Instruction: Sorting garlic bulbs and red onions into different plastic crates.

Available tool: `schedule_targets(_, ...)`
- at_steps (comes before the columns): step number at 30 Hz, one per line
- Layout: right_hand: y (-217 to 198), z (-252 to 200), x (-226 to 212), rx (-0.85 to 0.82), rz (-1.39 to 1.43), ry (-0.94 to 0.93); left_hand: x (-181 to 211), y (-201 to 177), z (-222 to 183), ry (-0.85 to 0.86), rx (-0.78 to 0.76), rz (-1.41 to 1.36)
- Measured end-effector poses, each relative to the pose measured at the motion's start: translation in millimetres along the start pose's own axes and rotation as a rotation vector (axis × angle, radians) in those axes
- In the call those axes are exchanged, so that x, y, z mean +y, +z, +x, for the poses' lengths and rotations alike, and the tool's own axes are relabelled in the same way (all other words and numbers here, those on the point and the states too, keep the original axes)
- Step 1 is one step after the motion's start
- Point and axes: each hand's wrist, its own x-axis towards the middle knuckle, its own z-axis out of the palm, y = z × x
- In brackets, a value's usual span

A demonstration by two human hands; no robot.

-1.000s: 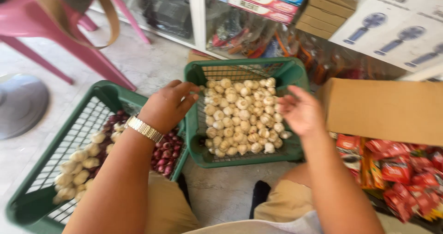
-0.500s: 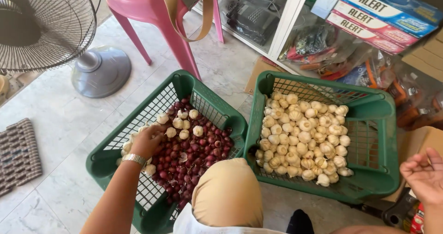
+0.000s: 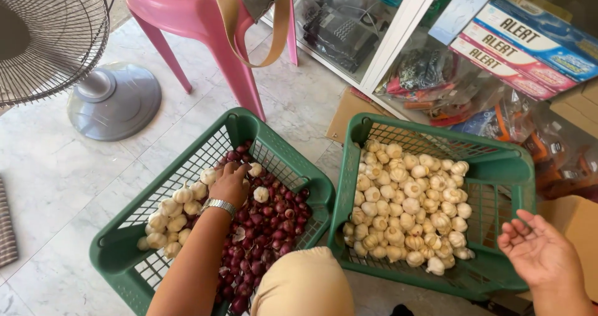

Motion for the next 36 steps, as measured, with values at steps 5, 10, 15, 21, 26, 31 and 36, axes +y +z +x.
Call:
schedule_targets(5,-8,14,12,-0.023,-0.145,0.033,-3,12,34,-0.13,-0.08,0.085)
schedule_targets(10,-6,22,21,-0.021,-0.198,0.05,31,7,38,-0.174,-0.167,0.082)
schedule_targets(15,11,18,25,-0.024,-0.257,0.066,21,30,33,-0.124,-0.111,0.121)
schedule_targets(21,33,5,24,-0.021,-0.335,0.062,12,35,5,-0.062,-0.152,0.184)
schedule_targets(26,34,0,26,-0.041,-0.338,0.05,-7,58,-19,0.029,-0.034,0.084)
schedule_targets(31,37,-1,29,-0.07,-0.321,0.038,-19,62,-49,0.021,0.067,-0.067)
schedule_targets(36,47,-4,27,-0.095,-0.294,0.037,-10,25,-78,-0.109,-0.058,-0.227)
